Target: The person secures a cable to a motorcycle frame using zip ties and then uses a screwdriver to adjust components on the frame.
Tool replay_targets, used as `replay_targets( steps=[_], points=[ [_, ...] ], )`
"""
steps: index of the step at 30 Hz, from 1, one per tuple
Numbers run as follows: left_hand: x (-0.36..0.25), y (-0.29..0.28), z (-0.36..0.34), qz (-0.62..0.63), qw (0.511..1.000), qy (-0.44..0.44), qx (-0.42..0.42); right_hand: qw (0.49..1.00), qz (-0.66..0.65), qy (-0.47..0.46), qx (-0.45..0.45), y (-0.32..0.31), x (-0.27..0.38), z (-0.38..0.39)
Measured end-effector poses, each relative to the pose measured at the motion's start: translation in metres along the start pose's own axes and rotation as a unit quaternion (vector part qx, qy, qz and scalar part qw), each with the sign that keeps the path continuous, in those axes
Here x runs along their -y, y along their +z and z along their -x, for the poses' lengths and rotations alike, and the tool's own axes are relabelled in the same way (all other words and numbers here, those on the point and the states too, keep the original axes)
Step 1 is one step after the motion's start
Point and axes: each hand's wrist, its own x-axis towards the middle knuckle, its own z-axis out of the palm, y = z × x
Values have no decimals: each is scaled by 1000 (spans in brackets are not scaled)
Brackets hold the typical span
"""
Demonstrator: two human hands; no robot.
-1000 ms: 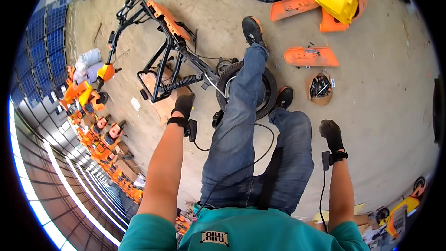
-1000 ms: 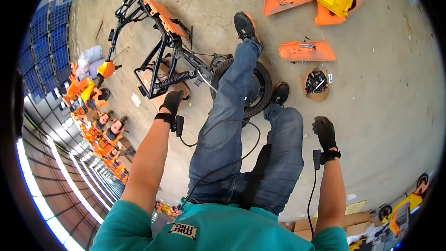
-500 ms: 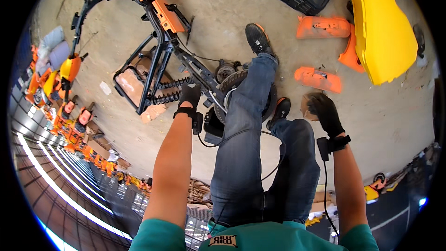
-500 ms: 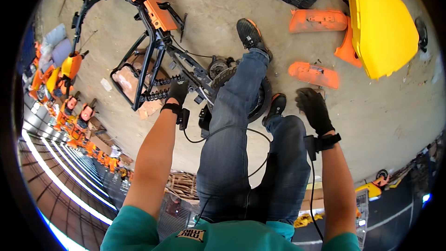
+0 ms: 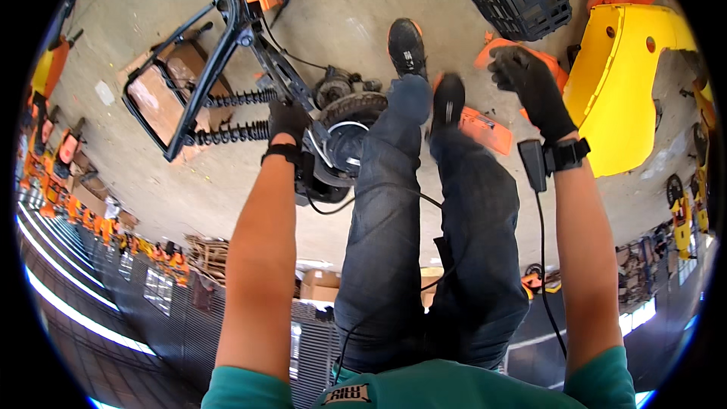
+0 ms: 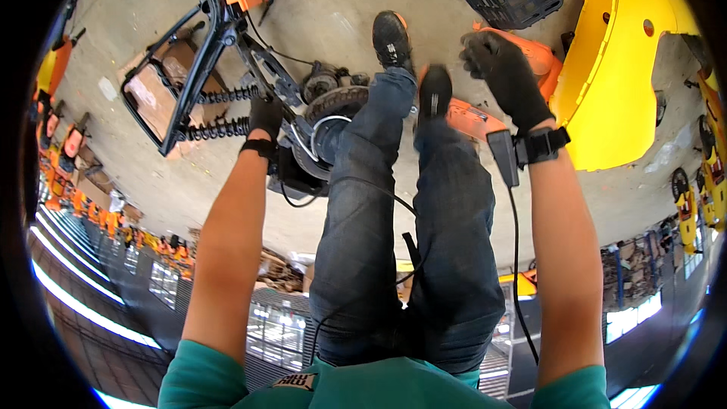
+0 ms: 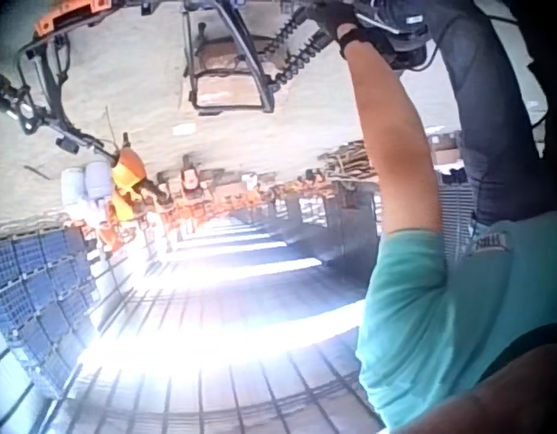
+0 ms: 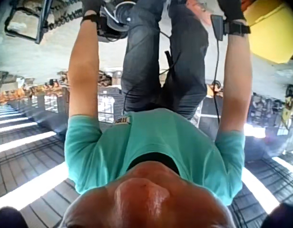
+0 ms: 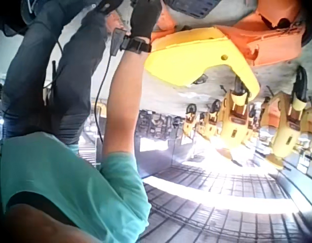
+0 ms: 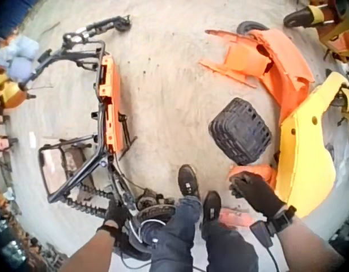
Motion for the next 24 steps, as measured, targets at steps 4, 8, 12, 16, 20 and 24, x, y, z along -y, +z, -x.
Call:
replay_targets(
  steps=[4, 8, 12, 16, 20, 24],
  points=[
    [-9, -6, 9, 30, 999, 12, 12, 997, 67, 43, -11, -19, 13, -15],
    [-5, -3, 13, 155, 988, 25, -8, 993, 95, 3, 65, -20, 12, -38],
    [9, 13, 14, 207, 977, 19, -49, 915, 332, -120, 194, -22, 13, -84],
    [3, 30, 14, 158, 985, -44, -47, 912, 351, -81, 197, -39, 19, -112],
    [-18, 41, 20, 49, 987, -108, -111, 924, 335, 100, 155, -72, 28, -123],
    [-27, 44, 24, 18, 984, -104, -145, 557, 741, -258, 274, -119, 31, -132]
  ],
)
